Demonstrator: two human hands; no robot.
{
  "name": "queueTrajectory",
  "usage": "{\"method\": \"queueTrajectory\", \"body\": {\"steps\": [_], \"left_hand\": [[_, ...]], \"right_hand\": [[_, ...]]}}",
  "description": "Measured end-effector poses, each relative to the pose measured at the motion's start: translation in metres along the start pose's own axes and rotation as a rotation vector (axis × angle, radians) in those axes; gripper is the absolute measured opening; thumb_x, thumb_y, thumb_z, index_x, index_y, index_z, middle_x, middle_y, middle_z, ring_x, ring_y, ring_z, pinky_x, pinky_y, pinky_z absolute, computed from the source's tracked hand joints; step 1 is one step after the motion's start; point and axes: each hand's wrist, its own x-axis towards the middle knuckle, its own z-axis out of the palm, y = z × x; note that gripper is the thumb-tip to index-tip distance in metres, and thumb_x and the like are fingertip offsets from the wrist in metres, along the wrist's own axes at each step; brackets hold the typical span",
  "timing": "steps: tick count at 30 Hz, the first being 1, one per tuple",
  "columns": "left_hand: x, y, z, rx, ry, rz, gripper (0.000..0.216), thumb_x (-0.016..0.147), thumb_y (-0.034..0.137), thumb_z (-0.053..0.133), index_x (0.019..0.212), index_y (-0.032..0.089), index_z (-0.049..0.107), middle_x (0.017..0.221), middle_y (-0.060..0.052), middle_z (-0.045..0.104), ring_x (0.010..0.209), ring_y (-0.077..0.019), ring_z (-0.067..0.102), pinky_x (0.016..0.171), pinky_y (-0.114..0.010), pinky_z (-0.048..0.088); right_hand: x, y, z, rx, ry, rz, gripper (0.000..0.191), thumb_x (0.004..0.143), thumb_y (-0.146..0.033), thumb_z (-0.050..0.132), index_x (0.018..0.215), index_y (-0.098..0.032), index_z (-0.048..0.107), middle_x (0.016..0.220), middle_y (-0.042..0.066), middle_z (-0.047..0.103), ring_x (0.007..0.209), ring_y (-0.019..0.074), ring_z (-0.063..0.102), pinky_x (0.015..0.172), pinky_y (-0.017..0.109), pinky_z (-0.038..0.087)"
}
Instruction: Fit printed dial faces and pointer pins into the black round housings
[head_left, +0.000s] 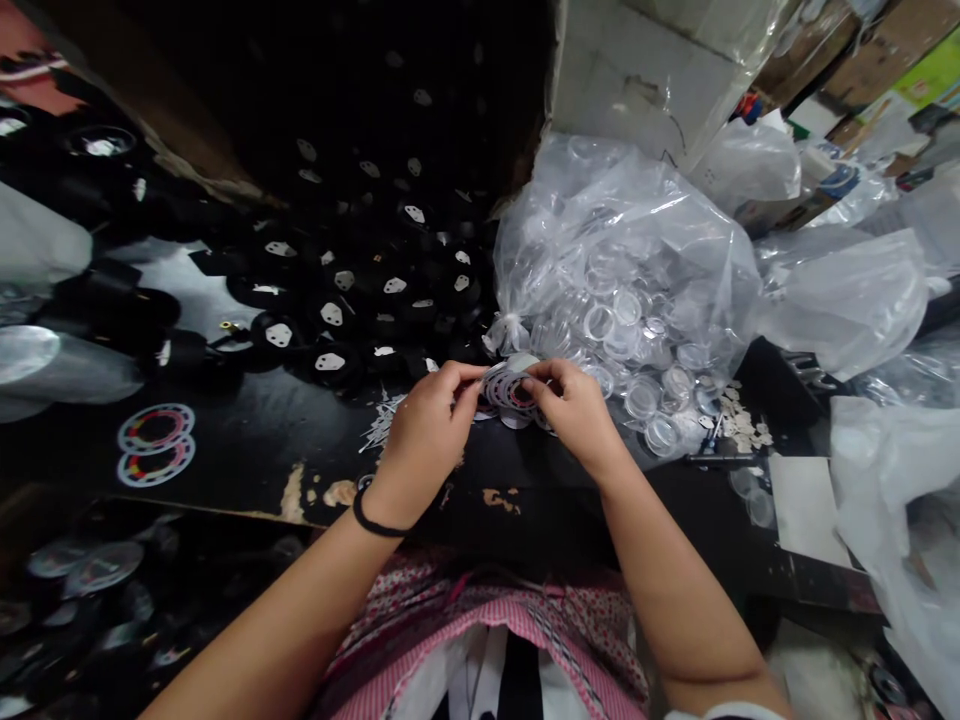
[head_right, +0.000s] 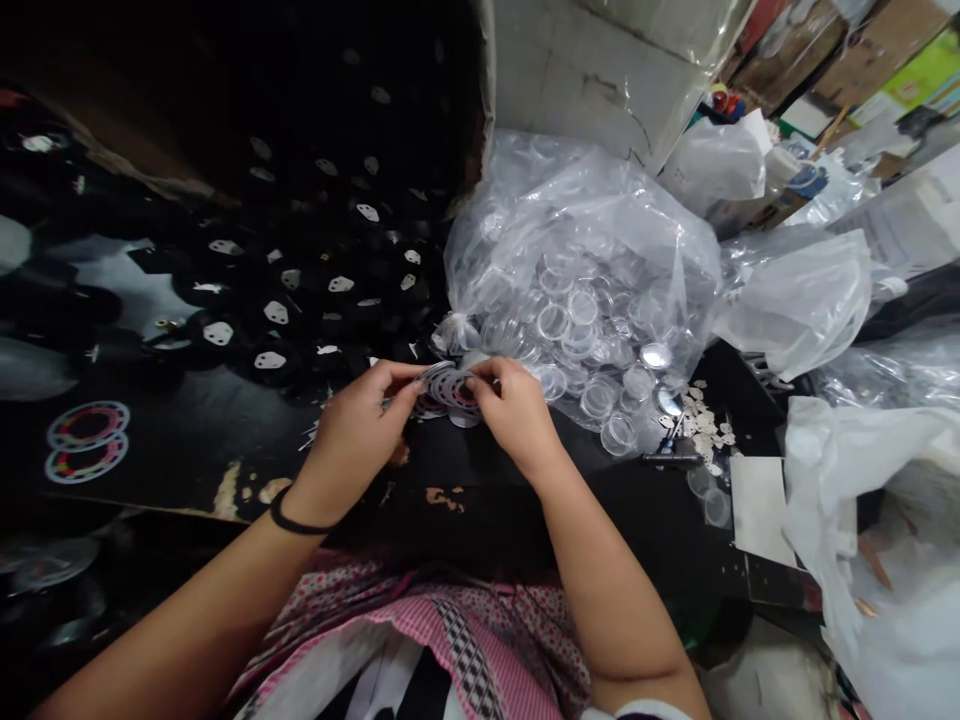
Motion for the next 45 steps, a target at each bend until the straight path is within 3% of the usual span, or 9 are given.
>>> {"method": "queueTrajectory", "body": {"steps": [4,10,14,21,26,30,37,40,45], "left_hand": [[-0.009,0.001,0.013,0.037,-0.066,0.161,0.023,0.097,0.018,0.050,0.112,0.019,0.068,0.131,-0.011,0.069,0.124,-0.0268,0.061,0.109,-0.047,0.045],[-0.028,-0.006,0.023,0.097,-0.155,0.309,0.035,0.095,0.023,0.059,0.129,0.016,0.062,0.145,-0.015,0.059,0.135,-0.0295,0.052,0.114,-0.049,0.041],[-0.027,-0.007,0.028,0.180,-0.174,0.339,0.036,0.094,0.020,0.059,0.130,0.017,0.061,0.143,-0.015,0.059,0.130,-0.0314,0.054,0.111,-0.052,0.044],[-0.010,0.001,0.033,0.203,-0.144,0.306,0.033,0.091,0.009,0.056,0.123,0.011,0.064,0.134,-0.019,0.061,0.124,-0.0338,0.056,0.109,-0.052,0.045],[-0.030,0.000,0.025,0.188,-0.157,0.328,0.037,0.094,0.011,0.053,0.130,0.016,0.061,0.144,-0.015,0.058,0.132,-0.0304,0.053,0.112,-0.049,0.043],[-0.046,-0.008,0.007,0.155,-0.109,0.296,0.044,0.096,0.008,0.044,0.138,0.016,0.054,0.148,-0.015,0.055,0.133,-0.0272,0.053,0.112,-0.046,0.043],[-0.020,-0.036,-0.036,0.245,0.170,0.113,0.041,0.096,0.030,0.054,0.135,0.017,0.056,0.137,-0.018,0.061,0.129,-0.0335,0.056,0.109,-0.054,0.042],[-0.006,-0.038,-0.031,0.227,0.163,0.058,0.048,0.094,0.035,0.060,0.137,0.016,0.054,0.139,-0.019,0.056,0.128,-0.0337,0.056,0.105,-0.050,0.047],[0.000,-0.035,-0.018,0.180,0.180,0.080,0.042,0.093,0.022,0.055,0.135,0.015,0.054,0.138,-0.019,0.056,0.130,-0.0307,0.055,0.107,-0.047,0.046]], "right_hand": [[-0.011,0.006,0.000,-0.061,0.023,0.063,0.013,0.088,-0.018,0.061,0.097,-0.018,0.070,0.090,0.005,0.070,0.084,0.0205,0.066,0.083,0.035,0.053],[-0.049,0.011,-0.009,-0.146,0.077,0.069,0.029,0.090,-0.021,0.062,0.118,-0.019,0.065,0.115,0.011,0.062,0.087,0.0214,0.066,0.090,0.041,0.054],[-0.066,0.014,-0.002,-0.177,0.045,0.076,0.037,0.089,-0.020,0.063,0.126,-0.019,0.061,0.124,0.014,0.056,0.098,0.0249,0.065,0.091,0.044,0.056],[-0.035,0.014,0.009,-0.210,0.077,0.002,0.035,0.086,-0.007,0.053,0.119,-0.013,0.061,0.122,0.016,0.055,0.110,0.0284,0.062,0.098,0.045,0.053],[-0.039,0.008,0.007,-0.266,0.024,-0.084,0.042,0.090,-0.010,0.049,0.131,-0.014,0.059,0.132,0.017,0.057,0.123,0.0295,0.058,0.104,0.048,0.049],[-0.048,0.000,0.016,-0.445,-0.081,-0.080,0.055,0.092,-0.029,0.064,0.144,-0.019,0.050,0.146,0.017,0.052,0.127,0.0376,0.055,0.103,0.060,0.045],[-0.048,0.002,0.021,-0.519,-0.094,-0.103,0.046,0.094,-0.029,0.064,0.139,-0.022,0.057,0.142,0.016,0.057,0.123,0.0352,0.057,0.100,0.055,0.045],[-0.039,0.005,0.020,-0.544,-0.056,-0.112,0.050,0.095,-0.034,0.063,0.143,-0.025,0.054,0.144,0.014,0.055,0.124,0.0361,0.056,0.103,0.057,0.042],[-0.040,0.005,0.016,-0.460,-0.046,-0.064,0.056,0.091,-0.034,0.069,0.143,-0.021,0.053,0.143,0.015,0.054,0.127,0.0335,0.053,0.105,0.053,0.042]]}}
